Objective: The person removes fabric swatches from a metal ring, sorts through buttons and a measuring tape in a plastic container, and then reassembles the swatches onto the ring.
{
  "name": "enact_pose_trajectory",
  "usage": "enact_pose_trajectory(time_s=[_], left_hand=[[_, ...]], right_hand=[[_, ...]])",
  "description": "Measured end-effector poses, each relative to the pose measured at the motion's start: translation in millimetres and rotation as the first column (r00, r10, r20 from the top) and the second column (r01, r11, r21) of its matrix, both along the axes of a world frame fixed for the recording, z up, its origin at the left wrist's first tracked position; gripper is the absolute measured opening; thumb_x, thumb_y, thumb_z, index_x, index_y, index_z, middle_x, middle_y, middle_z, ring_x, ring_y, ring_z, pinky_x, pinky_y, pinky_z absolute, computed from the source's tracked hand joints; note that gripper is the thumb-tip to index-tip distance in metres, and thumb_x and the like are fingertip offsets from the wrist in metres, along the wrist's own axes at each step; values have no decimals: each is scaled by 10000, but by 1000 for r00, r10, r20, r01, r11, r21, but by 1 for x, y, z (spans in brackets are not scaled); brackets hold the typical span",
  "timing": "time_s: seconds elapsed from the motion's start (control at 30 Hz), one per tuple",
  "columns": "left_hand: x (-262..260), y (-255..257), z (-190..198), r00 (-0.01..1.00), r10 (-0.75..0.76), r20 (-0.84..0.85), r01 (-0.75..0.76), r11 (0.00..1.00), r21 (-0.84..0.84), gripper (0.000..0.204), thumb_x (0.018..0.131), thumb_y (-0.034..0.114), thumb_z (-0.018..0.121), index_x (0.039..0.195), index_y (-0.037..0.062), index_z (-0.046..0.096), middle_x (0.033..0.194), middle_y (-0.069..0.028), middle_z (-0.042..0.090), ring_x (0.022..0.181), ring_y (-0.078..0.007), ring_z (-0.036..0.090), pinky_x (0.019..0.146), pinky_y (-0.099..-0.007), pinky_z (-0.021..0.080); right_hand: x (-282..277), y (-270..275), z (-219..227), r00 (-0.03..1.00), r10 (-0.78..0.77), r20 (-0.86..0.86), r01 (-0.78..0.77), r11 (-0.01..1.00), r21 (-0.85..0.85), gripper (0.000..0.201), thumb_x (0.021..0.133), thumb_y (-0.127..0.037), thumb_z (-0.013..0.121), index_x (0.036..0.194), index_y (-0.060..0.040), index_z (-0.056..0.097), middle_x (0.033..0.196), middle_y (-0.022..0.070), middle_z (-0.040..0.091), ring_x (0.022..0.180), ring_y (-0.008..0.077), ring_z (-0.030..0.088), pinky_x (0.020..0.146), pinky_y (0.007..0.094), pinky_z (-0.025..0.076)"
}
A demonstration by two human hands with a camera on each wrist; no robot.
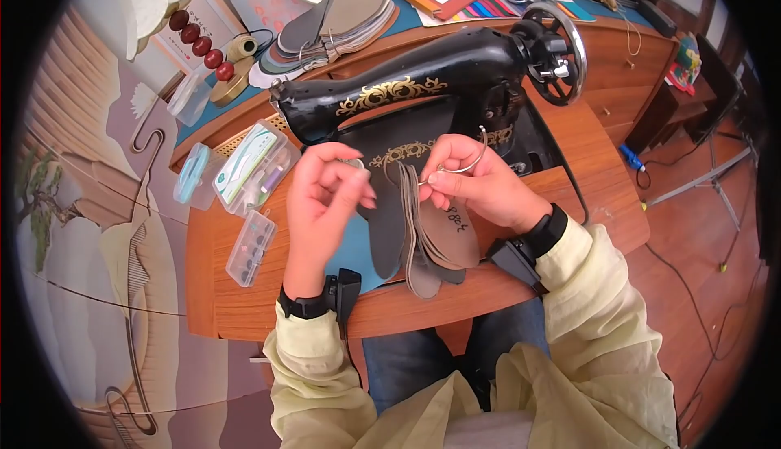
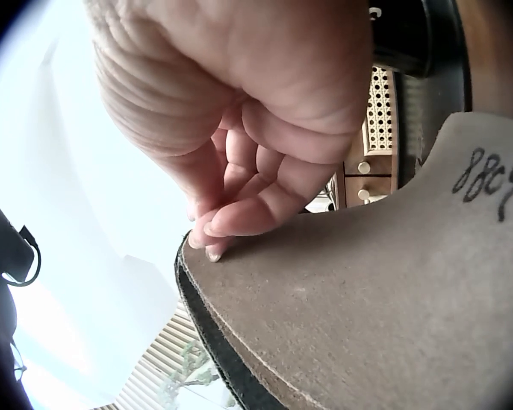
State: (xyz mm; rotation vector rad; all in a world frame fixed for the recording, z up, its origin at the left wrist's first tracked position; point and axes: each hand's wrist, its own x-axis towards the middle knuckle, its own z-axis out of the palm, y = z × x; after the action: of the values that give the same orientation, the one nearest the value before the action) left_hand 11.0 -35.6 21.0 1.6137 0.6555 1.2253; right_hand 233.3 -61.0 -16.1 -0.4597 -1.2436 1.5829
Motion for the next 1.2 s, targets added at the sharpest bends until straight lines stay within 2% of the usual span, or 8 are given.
enact_pose_trajectory(time_s=[0.17,0.27,0.37,0.57,0.97,1.07,1.13,1.2], left_hand=[[-31,29,-15,886,297,-357,-311,950,19,200,855,150,708,934,14,585,772,-23,594,650,-87,567,575,-214,440],[-43,28,-21,520,413,-748,-345,902,258,441,681,195,833,986,2,581,944,-111,600,771,-200,610,670,-311,504],[-57,31,-39,320,378,-869,-289,912,290,498,640,199,852,1003,-2,577,1040,-159,588,875,-274,621,728,-360,506],[-50,29,-24,271,221,-937,-321,938,128,553,606,224,867,1002,-18,568,898,-174,626,823,-308,640,701,-383,512],[-62,36,-30,243,224,-944,-321,937,140,446,585,254,872,852,15,606,743,-129,627,693,-257,627,638,-354,493],[-64,38,-28,371,145,-917,-252,966,52,359,667,172,847,892,18,613,750,-73,639,681,-162,620,614,-284,483],[-53,34,-19,734,-28,-678,-110,981,-160,276,730,94,804,925,19,623,777,-38,649,691,-99,604,616,-229,470],[-40,26,-9,892,-71,-447,-14,983,-184,217,783,29,757,961,16,633,805,-14,657,703,-55,591,617,-187,457]], right_hand=[[3,4,-6,974,70,-216,-74,997,-13,42,966,-121,576,966,-79,571,890,50,675,743,54,591,687,193,483],[5,5,-7,947,113,-300,-124,992,-18,36,969,-119,570,975,-84,563,891,52,674,734,56,593,681,190,484],[5,5,-6,937,141,-321,-153,988,-10,37,971,-120,567,978,-85,559,893,52,673,730,59,595,679,188,485],[6,5,-7,929,180,-322,-190,982,0,38,973,-124,564,973,-87,557,892,54,674,724,60,600,682,187,489],[8,5,-6,928,183,-325,-194,981,-3,35,971,-118,565,976,-83,561,888,53,673,730,56,607,678,178,494],[8,5,-6,931,184,-315,-197,980,-8,37,971,-119,565,975,-82,562,888,52,672,731,54,605,678,177,493],[8,5,-5,936,183,-301,-196,981,-13,40,971,-123,566,975,-83,562,888,50,671,733,54,604,679,178,492],[8,3,-4,942,179,-284,-191,981,-16,43,971,-127,568,975,-85,562,886,47,670,737,55,604,681,179,490]])
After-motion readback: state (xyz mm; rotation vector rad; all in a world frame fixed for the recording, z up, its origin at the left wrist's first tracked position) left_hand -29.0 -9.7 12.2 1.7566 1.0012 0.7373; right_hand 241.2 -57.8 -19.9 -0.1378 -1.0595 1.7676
